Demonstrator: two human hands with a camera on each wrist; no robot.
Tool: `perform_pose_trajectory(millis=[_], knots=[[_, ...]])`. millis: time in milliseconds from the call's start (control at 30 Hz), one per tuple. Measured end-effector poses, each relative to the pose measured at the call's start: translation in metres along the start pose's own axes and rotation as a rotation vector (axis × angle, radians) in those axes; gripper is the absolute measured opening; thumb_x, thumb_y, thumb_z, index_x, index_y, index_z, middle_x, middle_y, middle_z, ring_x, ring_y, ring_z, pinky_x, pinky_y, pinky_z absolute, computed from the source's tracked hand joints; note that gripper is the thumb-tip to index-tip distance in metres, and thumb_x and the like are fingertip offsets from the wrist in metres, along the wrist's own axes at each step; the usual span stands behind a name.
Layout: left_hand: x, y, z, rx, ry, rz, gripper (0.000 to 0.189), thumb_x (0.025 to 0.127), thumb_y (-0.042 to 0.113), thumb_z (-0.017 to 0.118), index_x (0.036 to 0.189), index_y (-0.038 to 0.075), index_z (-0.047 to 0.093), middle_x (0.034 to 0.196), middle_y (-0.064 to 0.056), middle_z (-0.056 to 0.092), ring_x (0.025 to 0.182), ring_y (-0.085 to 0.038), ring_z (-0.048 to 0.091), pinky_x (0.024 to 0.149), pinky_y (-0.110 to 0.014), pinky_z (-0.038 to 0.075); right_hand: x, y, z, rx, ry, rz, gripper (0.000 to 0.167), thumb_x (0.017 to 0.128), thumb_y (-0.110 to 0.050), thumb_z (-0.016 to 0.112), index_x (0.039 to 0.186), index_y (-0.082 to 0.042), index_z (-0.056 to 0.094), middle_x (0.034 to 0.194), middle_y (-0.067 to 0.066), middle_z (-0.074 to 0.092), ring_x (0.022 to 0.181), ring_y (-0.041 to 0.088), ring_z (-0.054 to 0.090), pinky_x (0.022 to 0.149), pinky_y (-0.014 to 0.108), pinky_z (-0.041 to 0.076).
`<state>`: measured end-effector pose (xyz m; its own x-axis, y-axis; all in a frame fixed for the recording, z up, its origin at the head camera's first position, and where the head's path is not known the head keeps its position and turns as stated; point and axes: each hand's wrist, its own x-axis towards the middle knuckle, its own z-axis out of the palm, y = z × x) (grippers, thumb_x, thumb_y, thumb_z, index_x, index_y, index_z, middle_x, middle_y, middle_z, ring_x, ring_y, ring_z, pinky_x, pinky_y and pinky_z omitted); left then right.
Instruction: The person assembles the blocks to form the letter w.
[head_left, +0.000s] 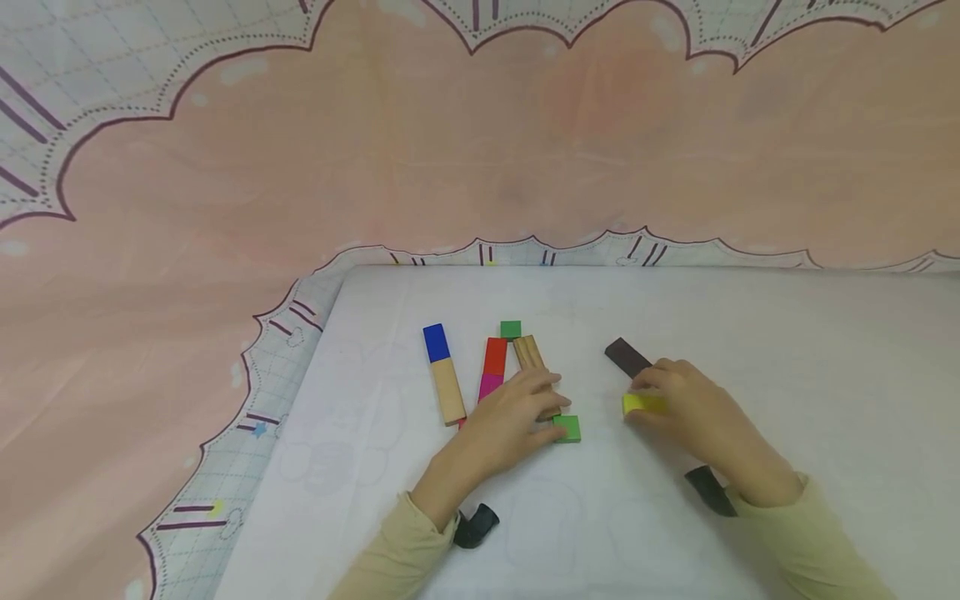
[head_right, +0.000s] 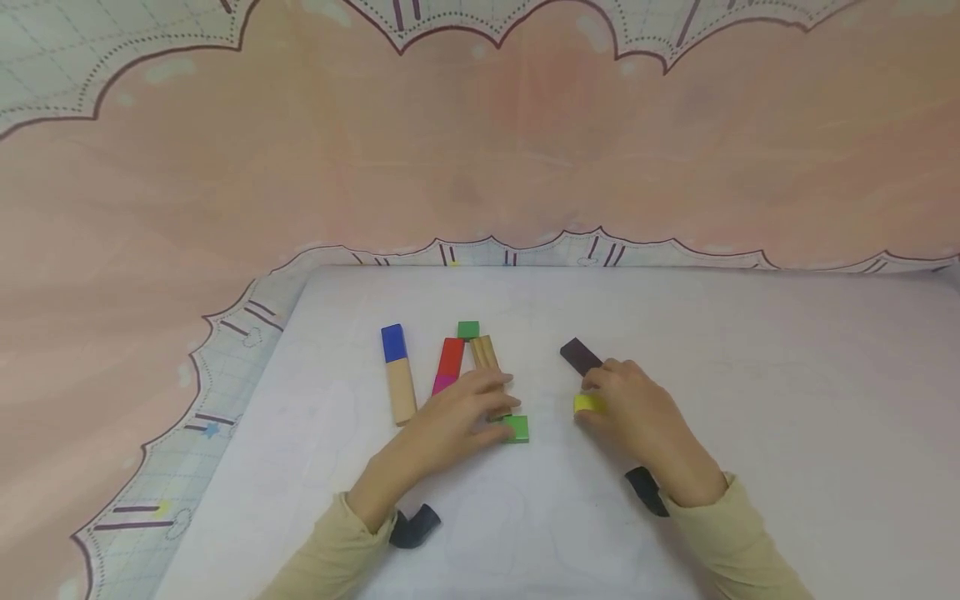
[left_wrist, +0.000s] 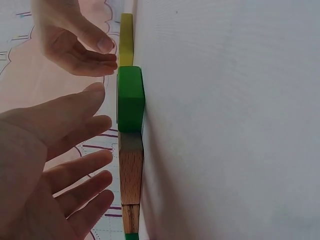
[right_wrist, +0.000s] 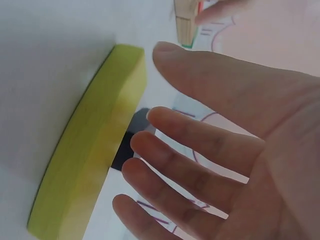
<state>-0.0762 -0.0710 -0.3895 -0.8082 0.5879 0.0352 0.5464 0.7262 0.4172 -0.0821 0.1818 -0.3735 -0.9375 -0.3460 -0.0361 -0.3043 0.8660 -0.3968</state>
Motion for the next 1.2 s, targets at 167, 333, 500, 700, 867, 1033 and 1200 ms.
perform_pose_trajectory(millis=[167,333,500,700,867,1033,1200], knots=[[0.001,-0.001,0.003,0.018,-0.01,0.009,0.034,0.091,0.034,0.073,0.12,0.017,0.073,0.143,-0.005,0.055,0.139,-0.019,0.044,0.114,-0.033,0.04,0.0,0.004,-0.002,-0.004,-0.033,0.006,0.028,0.08,-0.015,0.083,0.104,-0.004,0.073,0.104,0.01,0.069,0.101,0.034,0.061,0.086,0.056,0.054],[0.001,-0.001,0.005,0.018,-0.023,0.011,0.034,0.09,0.034,0.074,0.119,0.016,0.073,0.142,-0.004,0.056,0.139,-0.02,0.043,0.114,-0.032,0.039,0.002,0.008,-0.003,-0.002,-0.069,0.027,0.028,0.078,-0.012,0.083,0.103,-0.003,0.073,0.103,0.011,0.07,0.097,0.032,0.062,0.085,0.054,0.055],[0.001,-0.001,0.006,0.018,-0.03,0.003,0.032,0.09,0.034,0.074,0.117,0.017,0.074,0.14,-0.004,0.057,0.139,-0.019,0.043,0.115,-0.032,0.039,0.003,0.01,-0.002,0.024,-0.096,0.037,0.029,0.079,-0.012,0.083,0.103,-0.001,0.073,0.097,0.01,0.071,0.087,0.026,0.062,0.083,0.052,0.055],[0.002,-0.001,0.006,0.016,-0.033,-0.005,0.03,0.09,0.034,0.074,0.116,0.018,0.075,0.14,-0.003,0.058,0.14,-0.019,0.043,0.115,-0.032,0.039,0.005,0.01,0.001,0.036,-0.088,0.034,0.026,0.08,-0.015,0.082,0.102,-0.002,0.073,0.091,0.005,0.071,0.082,0.022,0.063,0.079,0.049,0.056],[0.002,0.0,0.005,0.016,-0.035,-0.012,0.03,0.089,0.034,0.075,0.115,0.018,0.075,0.14,-0.003,0.058,0.14,-0.019,0.043,0.114,-0.032,0.04,0.008,0.006,0.002,0.029,-0.078,0.026,0.026,0.081,-0.019,0.082,0.101,-0.004,0.073,0.084,0.001,0.068,0.076,0.017,0.061,0.072,0.042,0.055],[0.002,0.001,0.005,0.018,-0.038,-0.02,0.03,0.089,0.035,0.074,0.115,0.019,0.075,0.14,-0.003,0.058,0.14,-0.019,0.043,0.113,-0.032,0.041,0.011,0.002,0.005,0.021,-0.074,0.038,0.028,0.081,-0.022,0.082,0.1,-0.004,0.073,0.081,0.0,0.066,0.072,0.016,0.058,0.066,0.037,0.053],[0.002,0.001,0.006,0.017,-0.039,-0.024,0.03,0.089,0.035,0.074,0.115,0.019,0.075,0.14,-0.002,0.058,0.14,-0.019,0.043,0.113,-0.031,0.041,0.014,-0.002,0.007,0.02,-0.069,0.042,0.029,0.081,-0.024,0.082,0.099,-0.003,0.072,0.081,0.001,0.066,0.072,0.016,0.059,0.065,0.037,0.053]])
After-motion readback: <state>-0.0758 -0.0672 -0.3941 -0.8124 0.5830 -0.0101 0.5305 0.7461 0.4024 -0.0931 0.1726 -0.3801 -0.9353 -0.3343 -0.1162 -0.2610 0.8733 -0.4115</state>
